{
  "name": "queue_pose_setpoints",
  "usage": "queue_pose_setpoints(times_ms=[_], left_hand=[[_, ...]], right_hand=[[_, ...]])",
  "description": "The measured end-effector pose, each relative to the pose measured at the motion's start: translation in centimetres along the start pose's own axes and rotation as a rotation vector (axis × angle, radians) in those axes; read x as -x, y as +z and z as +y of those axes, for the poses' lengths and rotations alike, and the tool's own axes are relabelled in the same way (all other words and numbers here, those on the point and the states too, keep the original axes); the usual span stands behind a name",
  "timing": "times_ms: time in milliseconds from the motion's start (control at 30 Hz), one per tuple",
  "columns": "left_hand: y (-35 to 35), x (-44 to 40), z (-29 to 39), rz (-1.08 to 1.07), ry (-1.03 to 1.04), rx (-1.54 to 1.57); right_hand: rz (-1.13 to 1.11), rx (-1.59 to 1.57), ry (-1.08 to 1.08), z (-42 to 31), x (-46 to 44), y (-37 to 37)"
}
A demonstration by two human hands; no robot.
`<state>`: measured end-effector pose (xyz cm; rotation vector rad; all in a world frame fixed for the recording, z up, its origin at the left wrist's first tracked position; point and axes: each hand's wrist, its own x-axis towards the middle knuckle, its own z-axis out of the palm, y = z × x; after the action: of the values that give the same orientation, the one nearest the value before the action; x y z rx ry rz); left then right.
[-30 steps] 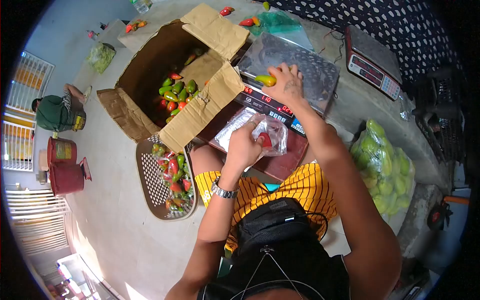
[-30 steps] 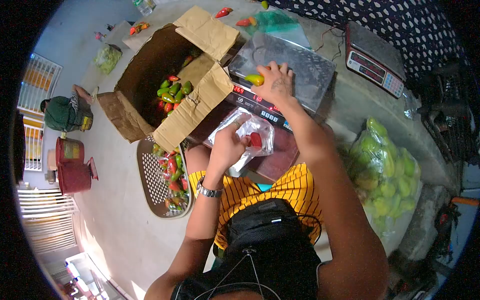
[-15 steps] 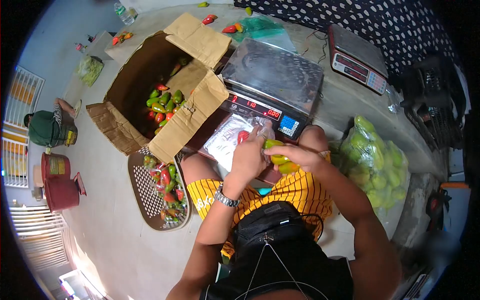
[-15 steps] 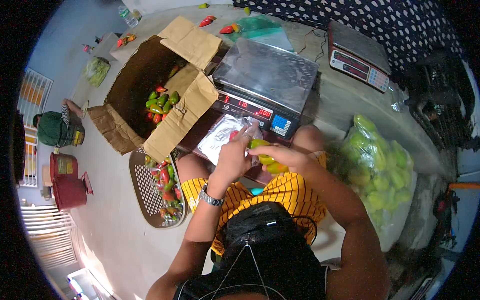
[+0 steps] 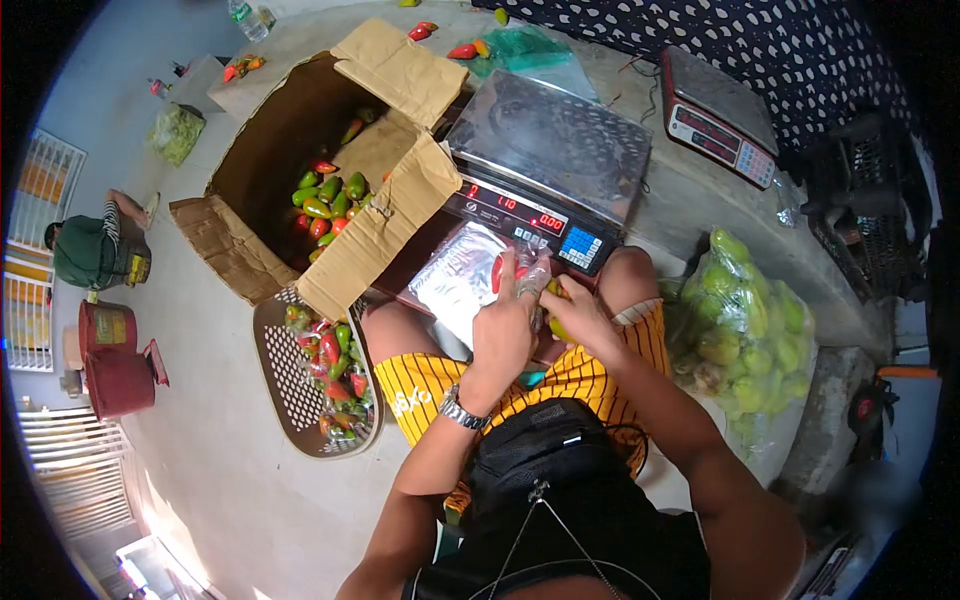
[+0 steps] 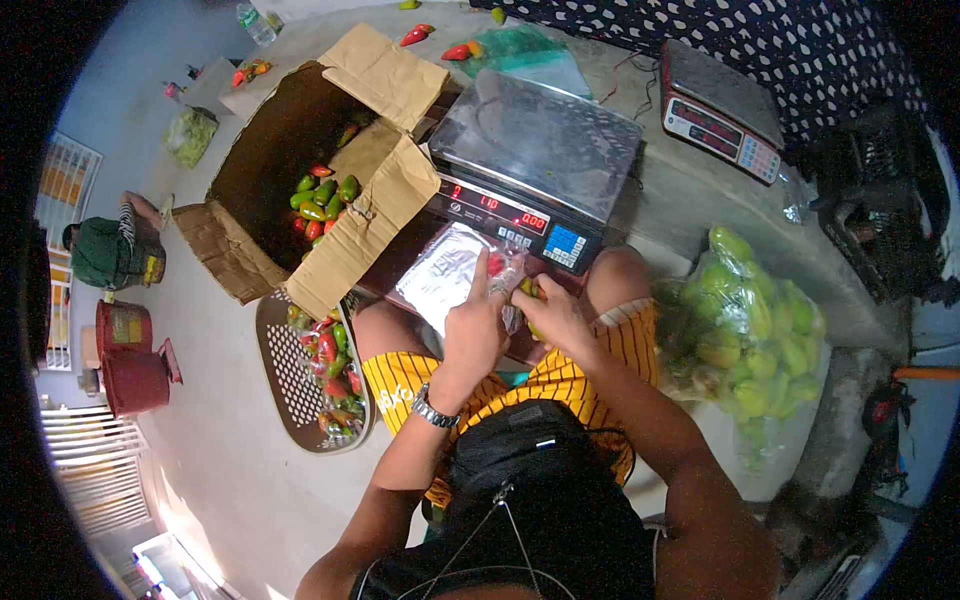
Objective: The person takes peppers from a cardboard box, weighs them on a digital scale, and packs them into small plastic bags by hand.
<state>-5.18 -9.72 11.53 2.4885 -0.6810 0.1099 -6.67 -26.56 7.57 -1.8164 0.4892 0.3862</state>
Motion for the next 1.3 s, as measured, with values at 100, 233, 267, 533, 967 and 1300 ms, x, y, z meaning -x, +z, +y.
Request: queue_pose_setpoints(times_ms=[100,233,267,533,967,1300], left_hand=[[0.9,-0.1,-0.5,-0.015,0.034,0.062],[1.6,0.4,-0.6,-0.1,-0.034,0.14],[1.8,0.5,-0.7,-0.097,-0.042,0.172],[0.1,-0.7,-1.4,-0.127,0.076,0.542],[0.0,-1.2,-1.4,-0.183,-0.17,0.451],[0.1,-1.1,-0.9,-0.035,-0.178,0.276]], right_hand=[[0.126,0.543,-0.181,-1.0,1.7,-1.2],[0.166,0.709,-0.151,-3.7,5.0,-2.4],[0.212,0.781,-0.188,-3.4,5.3,-2.8],[-0.753,-0.699,0.038,-2.9,4.4,-5.5],[-0.449,-0.879,0.048,1.6,-0.2,-0.8],[-0.138,-0.552,0.157,-4.5,3.2,-2.3]])
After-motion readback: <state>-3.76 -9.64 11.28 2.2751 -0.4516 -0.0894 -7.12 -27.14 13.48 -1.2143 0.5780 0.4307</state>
